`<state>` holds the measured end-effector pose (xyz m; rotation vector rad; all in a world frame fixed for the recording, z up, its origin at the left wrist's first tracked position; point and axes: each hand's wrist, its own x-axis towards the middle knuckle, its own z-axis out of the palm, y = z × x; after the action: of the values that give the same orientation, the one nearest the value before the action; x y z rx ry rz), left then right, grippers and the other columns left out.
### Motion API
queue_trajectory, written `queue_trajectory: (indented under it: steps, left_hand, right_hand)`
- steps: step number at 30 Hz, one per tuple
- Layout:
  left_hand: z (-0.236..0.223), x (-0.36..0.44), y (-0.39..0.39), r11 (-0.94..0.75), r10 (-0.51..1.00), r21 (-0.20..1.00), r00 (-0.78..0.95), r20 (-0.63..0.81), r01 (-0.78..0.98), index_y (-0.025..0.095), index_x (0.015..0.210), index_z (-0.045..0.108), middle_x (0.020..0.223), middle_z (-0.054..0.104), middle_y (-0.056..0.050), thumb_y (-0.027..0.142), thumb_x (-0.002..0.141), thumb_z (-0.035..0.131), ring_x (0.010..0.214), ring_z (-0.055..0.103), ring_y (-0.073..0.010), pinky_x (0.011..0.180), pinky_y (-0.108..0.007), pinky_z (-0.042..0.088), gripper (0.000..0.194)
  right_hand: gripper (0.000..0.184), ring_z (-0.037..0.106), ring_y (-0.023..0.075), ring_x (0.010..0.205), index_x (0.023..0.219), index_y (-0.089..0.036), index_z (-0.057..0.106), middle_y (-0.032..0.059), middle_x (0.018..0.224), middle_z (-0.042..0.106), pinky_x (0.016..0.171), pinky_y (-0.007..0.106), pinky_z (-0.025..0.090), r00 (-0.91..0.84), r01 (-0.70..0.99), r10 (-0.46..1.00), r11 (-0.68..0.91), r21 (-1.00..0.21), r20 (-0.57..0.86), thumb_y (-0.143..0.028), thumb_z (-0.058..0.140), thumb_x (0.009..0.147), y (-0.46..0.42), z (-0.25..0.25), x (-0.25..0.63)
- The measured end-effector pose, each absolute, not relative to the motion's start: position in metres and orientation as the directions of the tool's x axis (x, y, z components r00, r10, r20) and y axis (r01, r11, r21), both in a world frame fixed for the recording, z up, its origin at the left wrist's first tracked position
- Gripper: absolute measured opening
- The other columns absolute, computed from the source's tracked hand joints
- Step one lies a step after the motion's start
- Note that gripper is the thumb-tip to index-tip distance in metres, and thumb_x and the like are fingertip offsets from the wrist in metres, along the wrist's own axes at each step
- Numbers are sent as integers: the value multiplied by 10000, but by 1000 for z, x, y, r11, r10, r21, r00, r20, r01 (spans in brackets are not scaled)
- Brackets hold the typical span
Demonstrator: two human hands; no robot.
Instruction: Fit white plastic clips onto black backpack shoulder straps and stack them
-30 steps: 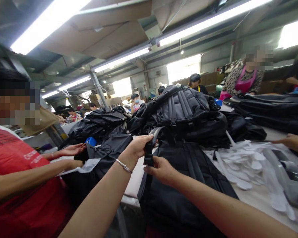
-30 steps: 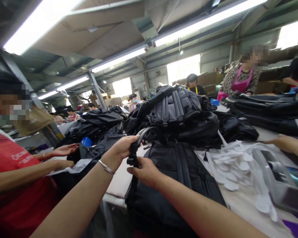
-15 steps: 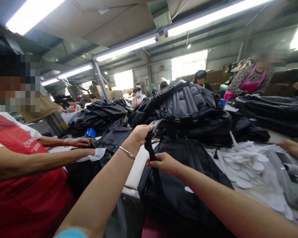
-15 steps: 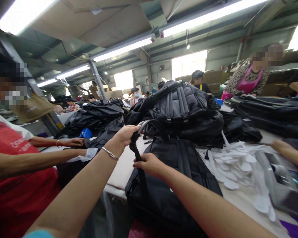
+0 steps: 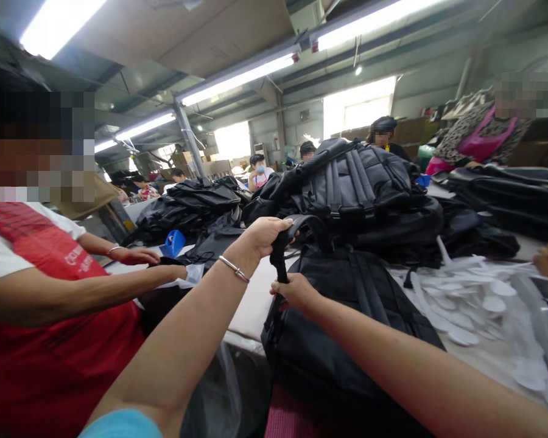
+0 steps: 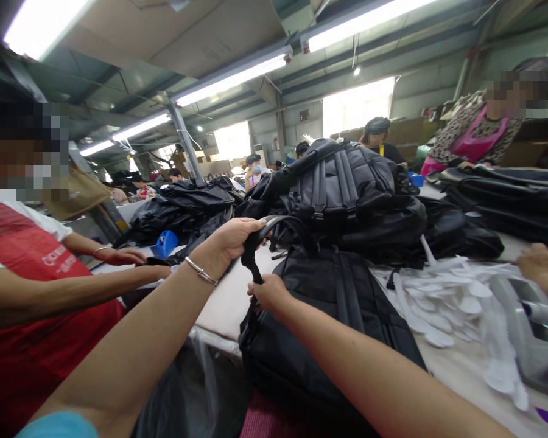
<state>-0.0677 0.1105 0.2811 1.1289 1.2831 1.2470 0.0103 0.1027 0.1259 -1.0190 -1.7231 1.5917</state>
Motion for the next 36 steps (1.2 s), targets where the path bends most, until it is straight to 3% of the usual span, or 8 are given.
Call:
queue_trajectory:
  steps: [7,11,14,21,26,29,33,36]
  left_hand:
    - [278,-80,103,79,990,996,-111,-82,-32,79,730,657,657,681,-76,185,849,606,441,546,-85,428,-196,419,168]
    - [277,-86,99,74,991,997,-108,-74,-3,74,736,666,626,664,-68,199,834,625,450,535,-78,423,-180,406,163]
    - [275,-87,94,71,994,997,-89,-69,17,78,728,661,594,640,-54,219,816,649,438,516,-78,423,-181,407,166]
    - [231,-95,52,233,971,972,-54,-231,35,115,789,643,634,634,-32,258,830,638,486,552,-97,474,-199,458,149]
    - [177,-109,13,342,924,927,-126,-361,-152,153,906,654,811,675,-50,360,865,602,755,658,-174,655,-313,562,218]
    - [159,-109,-2,451,871,860,-94,-483,-237,172,961,634,908,679,-73,442,886,545,815,668,-224,630,-399,581,294]
    - [153,-103,-9,557,816,802,-34,-576,-216,136,978,634,917,682,-112,483,862,563,709,680,-226,490,-303,539,373]
    - [151,-101,-7,560,813,796,-34,-582,-229,108,957,647,858,687,-112,408,859,590,666,674,-196,534,-279,541,321]
  right_hand:
    - [117,501,112,612,747,-145,669,-21,620,573,552,215,347,-571,211,813,280,-937,114,-253,705,717,102,126,35]
    - [269,468,106,581,749,-150,672,-22,607,556,525,225,291,-628,283,740,504,-816,240,-405,617,815,99,139,39]
    - [293,473,109,558,731,-153,671,-10,582,562,521,234,279,-638,379,726,587,-716,258,-360,524,879,101,147,40]
    - [238,636,220,770,848,-198,718,92,841,715,628,281,376,-569,654,778,624,-427,265,-359,543,848,112,148,60]
    - [275,662,271,848,883,-185,714,132,912,721,676,317,434,-545,722,812,582,-374,210,-397,542,848,114,134,71]
    - [293,670,283,844,867,-179,716,144,909,723,694,335,449,-560,728,807,587,-355,185,-416,545,848,114,129,72]
    - [326,671,311,838,848,-161,716,175,901,720,694,357,452,-568,730,807,585,-353,164,-447,560,834,114,126,72]
    - [340,666,311,849,866,-159,692,169,912,712,702,361,450,-544,752,823,565,-339,163,-468,553,835,114,123,74]
